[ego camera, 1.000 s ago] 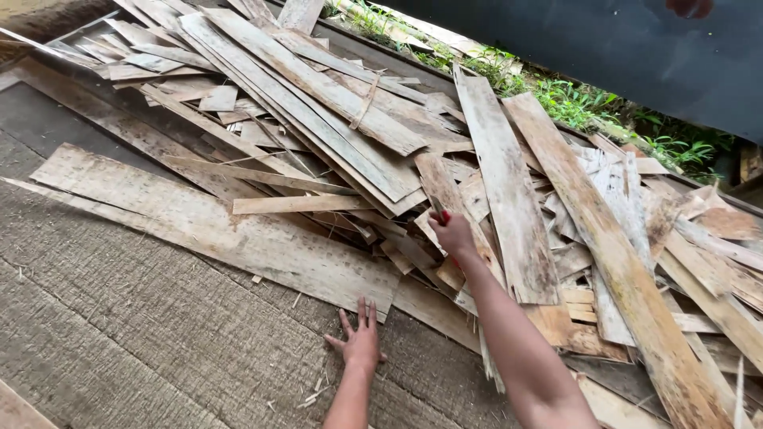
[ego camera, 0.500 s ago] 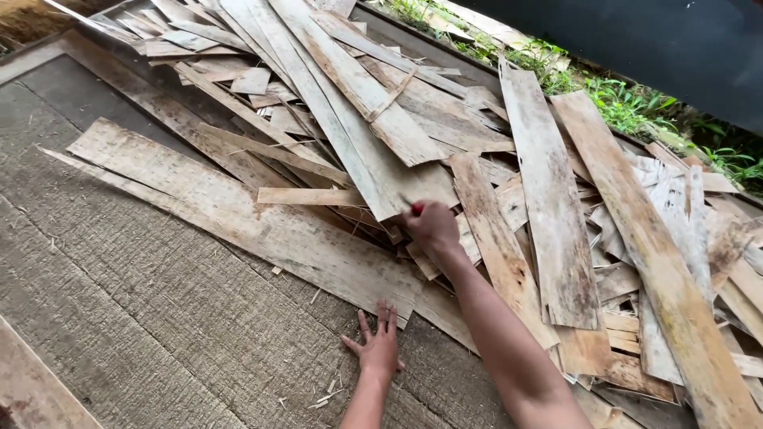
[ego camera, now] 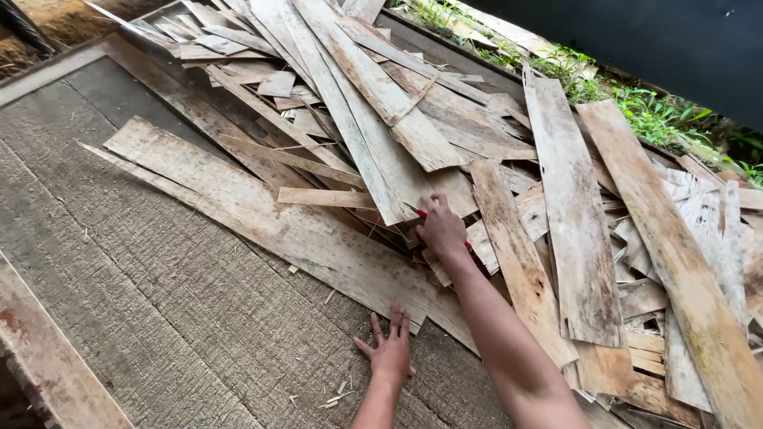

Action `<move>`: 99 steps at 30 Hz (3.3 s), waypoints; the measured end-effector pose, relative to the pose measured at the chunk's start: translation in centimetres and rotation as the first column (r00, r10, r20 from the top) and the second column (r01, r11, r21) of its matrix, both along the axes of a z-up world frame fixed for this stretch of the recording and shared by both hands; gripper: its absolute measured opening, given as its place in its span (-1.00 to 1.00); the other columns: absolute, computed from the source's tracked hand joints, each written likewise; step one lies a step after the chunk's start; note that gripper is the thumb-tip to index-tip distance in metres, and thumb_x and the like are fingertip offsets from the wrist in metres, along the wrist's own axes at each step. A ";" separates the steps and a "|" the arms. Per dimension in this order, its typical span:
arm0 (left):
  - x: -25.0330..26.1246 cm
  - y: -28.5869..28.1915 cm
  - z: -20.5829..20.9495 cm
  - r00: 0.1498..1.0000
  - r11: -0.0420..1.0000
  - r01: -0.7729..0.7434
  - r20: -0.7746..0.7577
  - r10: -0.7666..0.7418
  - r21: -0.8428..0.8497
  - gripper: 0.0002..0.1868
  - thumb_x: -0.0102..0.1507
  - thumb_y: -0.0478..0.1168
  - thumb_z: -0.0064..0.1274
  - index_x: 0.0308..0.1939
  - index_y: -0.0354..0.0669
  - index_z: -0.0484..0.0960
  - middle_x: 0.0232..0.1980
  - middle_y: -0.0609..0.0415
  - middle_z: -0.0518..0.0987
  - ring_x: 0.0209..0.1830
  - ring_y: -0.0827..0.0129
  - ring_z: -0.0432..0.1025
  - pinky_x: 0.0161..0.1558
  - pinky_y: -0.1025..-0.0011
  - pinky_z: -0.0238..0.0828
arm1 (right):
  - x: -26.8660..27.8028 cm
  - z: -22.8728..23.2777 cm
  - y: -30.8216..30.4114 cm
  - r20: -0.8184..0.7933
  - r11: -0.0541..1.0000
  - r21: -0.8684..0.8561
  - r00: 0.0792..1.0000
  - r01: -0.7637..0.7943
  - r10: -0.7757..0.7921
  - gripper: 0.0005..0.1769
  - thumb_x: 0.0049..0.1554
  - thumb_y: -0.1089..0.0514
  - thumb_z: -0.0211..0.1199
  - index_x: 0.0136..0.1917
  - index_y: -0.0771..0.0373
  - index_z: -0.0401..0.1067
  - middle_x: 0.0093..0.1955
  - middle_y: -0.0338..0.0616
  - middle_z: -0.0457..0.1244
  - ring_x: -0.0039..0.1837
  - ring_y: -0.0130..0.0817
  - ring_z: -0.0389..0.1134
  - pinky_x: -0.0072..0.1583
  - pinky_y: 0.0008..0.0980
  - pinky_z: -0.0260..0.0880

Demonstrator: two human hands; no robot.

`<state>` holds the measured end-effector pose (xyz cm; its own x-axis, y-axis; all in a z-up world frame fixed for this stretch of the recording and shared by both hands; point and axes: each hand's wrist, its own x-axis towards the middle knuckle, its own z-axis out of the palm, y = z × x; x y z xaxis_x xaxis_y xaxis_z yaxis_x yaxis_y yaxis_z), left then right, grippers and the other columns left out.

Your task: The person selects wooden planks from a pile and uses a red utility knife to cut them on a wooden workbench. The person repeatedly picks up planks, positions them, and slices along their length, then sets the cut pieces aside.

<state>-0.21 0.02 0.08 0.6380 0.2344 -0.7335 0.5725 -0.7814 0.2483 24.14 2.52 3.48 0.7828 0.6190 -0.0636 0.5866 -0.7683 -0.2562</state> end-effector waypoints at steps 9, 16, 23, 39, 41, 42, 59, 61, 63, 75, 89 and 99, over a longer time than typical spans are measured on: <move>0.0 0.1 -0.2 1.000 1.000 -0.008 0.029 0.009 -0.006 0.27 0.19 0.05 0.12 0.57 0.22 -0.66 0.55 0.24 -0.85 0.52 -0.23 -0.83 0.33 -0.57 -0.53 | 0.2 -0.3 -0.2 0.144 0.800 0.580 0.986 -0.157 0.090 -0.63 0.34 -0.01 0.04 0.02 0.23 0.60 -0.20 0.04 0.43 -0.29 -0.15 0.45 -0.35 -0.25 0.42; -0.5 0.3 -0.1 0.996 0.999 0.018 0.090 -0.021 0.033 0.26 0.18 0.13 0.12 0.59 0.19 -0.61 0.56 0.18 -0.82 0.55 -0.28 -0.72 0.30 -0.59 -0.49 | -1.0 1.5 -4.8 -0.656 0.269 0.740 0.749 0.616 0.092 -0.71 0.20 0.04 0.34 -0.17 0.32 0.42 -0.36 -0.19 0.21 -0.41 -0.41 0.19 -0.37 -0.40 0.27; -1.4 0.0 2.4 0.993 0.997 0.063 0.098 -0.067 0.043 0.19 0.23 0.20 0.04 0.60 0.16 -0.56 0.60 0.11 -0.73 0.56 -0.23 -0.71 0.33 -0.54 -0.46 | -10.8 2.8 -15.4 -0.874 0.214 0.486 0.477 0.847 0.095 -0.78 0.24 0.10 0.26 -0.20 0.15 0.32 -0.52 -0.37 0.07 -0.51 -0.45 0.10 -0.41 -0.49 0.14; -7.6 -8.8 -3.5 0.269 0.221 -0.618 0.062 0.961 -0.755 -0.04 0.22 -0.10 0.20 0.56 -0.14 -0.04 0.61 -0.12 0.02 0.58 0.04 0.01 0.51 0.12 0.03 | -39.0 -16.6 -43.3 -0.984 0.047 0.109 0.101 0.993 0.148 -0.75 0.10 0.14 0.34 -0.08 0.27 0.31 -0.50 -0.24 -0.05 -0.48 -0.45 -0.05 -0.44 -0.39 -0.02; -9.1 -10.0 -4.2 0.232 0.130 -0.564 -0.005 0.973 -0.815 -0.05 0.24 -0.21 0.14 0.57 -0.13 -0.13 0.62 -0.16 -0.12 0.61 0.01 -0.10 0.53 0.07 -0.06 | -38.4 -12.6 -44.4 -0.980 0.061 0.178 0.172 0.982 0.095 -0.52 0.10 -0.03 0.29 0.11 0.38 0.31 -0.51 -0.24 0.01 -0.50 -0.42 0.00 -0.45 -0.39 0.05; -9.6 -10.4 -4.6 0.194 0.033 -0.502 -0.076 0.978 -0.864 -0.04 0.26 -0.32 0.08 0.58 -0.12 -0.23 0.64 -0.19 -0.26 0.63 -0.02 -0.21 0.55 0.03 -0.16 | -37.7 -10.7 -44.7 -0.968 0.084 0.248 0.245 0.965 0.045 -0.24 0.11 -0.20 0.24 0.29 0.50 0.30 -0.51 -0.25 0.07 -0.52 -0.39 0.06 -0.47 -0.38 0.12; -16.3 -15.4 5.9 0.329 0.245 -0.594 0.046 0.943 -0.766 0.07 0.16 -0.37 0.24 0.58 -0.14 -0.17 0.62 -0.14 -0.09 0.59 0.00 -0.08 0.53 0.09 0.01 | -38.0 -5.0 -42.5 -0.839 0.553 0.417 0.540 0.721 -0.071 -0.59 0.16 0.17 0.42 -0.43 0.14 0.30 -0.44 -0.22 0.14 -0.41 -0.42 0.08 -0.25 -0.44 0.23; -15.2 -15.7 0.8 0.333 0.242 -0.600 0.037 0.942 -0.762 0.06 0.17 -0.38 0.22 0.58 -0.15 -0.17 0.62 -0.15 -0.08 0.58 -0.01 -0.04 0.52 0.13 0.06 | -37.8 -6.1 -43.2 -0.845 0.561 0.349 0.511 0.751 -0.159 -0.62 0.15 0.14 0.44 -0.40 0.16 0.34 -0.43 -0.22 0.17 -0.41 -0.42 0.10 -0.23 -0.46 0.25; -13.1 -14.6 -9.2 0.259 0.377 -0.515 0.279 0.924 -0.770 -0.35 -0.05 -0.24 0.51 0.05 -0.06 0.51 0.03 -0.02 0.66 0.10 0.03 0.54 0.08 0.10 0.57 | -36.8 -9.3 -43.5 -0.776 0.478 0.467 0.604 0.743 -0.181 -0.78 -0.08 0.10 0.60 -0.33 0.26 0.62 -0.54 -0.12 0.29 -0.47 -0.37 0.28 -0.29 -0.32 0.39; -16.5 -17.5 -0.5 0.435 0.423 -0.645 0.150 0.888 -0.636 0.41 -0.27 -0.02 0.67 0.51 -0.13 0.08 0.50 -0.13 0.28 0.49 0.01 0.19 0.45 0.08 0.21 | -38.3 -6.9 -42.2 -0.862 0.489 0.372 0.489 0.789 -0.132 -0.70 -0.11 0.03 0.62 -0.28 0.23 0.56 -0.44 -0.17 0.30 -0.35 -0.40 0.30 -0.18 -0.41 0.37; -16.3 -16.3 1.0 0.535 0.556 -0.694 0.189 0.823 -0.458 0.33 -0.15 -0.02 0.60 0.52 0.03 -0.01 0.50 -0.13 0.27 0.46 0.02 0.26 0.35 0.09 0.31 | -37.6 -15.7 -42.5 -0.836 0.418 0.466 0.543 0.780 -0.082 -0.77 -0.06 0.10 0.60 -0.19 0.23 0.64 -0.43 -0.17 0.34 -0.36 -0.45 0.31 -0.20 -0.39 0.42; -18.0 -17.5 8.8 0.555 0.549 -0.638 0.171 0.814 -0.541 0.52 -0.09 0.02 0.56 0.60 -0.22 -0.32 0.61 -0.33 -0.14 0.57 -0.18 -0.01 0.50 0.00 0.10 | -36.7 -17.9 -43.7 -0.848 0.414 0.447 0.523 0.793 -0.085 -0.71 -0.05 0.11 0.60 -0.11 0.27 0.64 -0.39 -0.14 0.34 -0.34 -0.38 0.35 -0.16 -0.32 0.46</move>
<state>-18.24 -17.52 8.91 0.5966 0.5075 -0.6217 0.6836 0.0846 0.7250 -12.60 -41.13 -14.46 0.8803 0.2471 -0.4051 -0.3825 -0.1357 -0.9139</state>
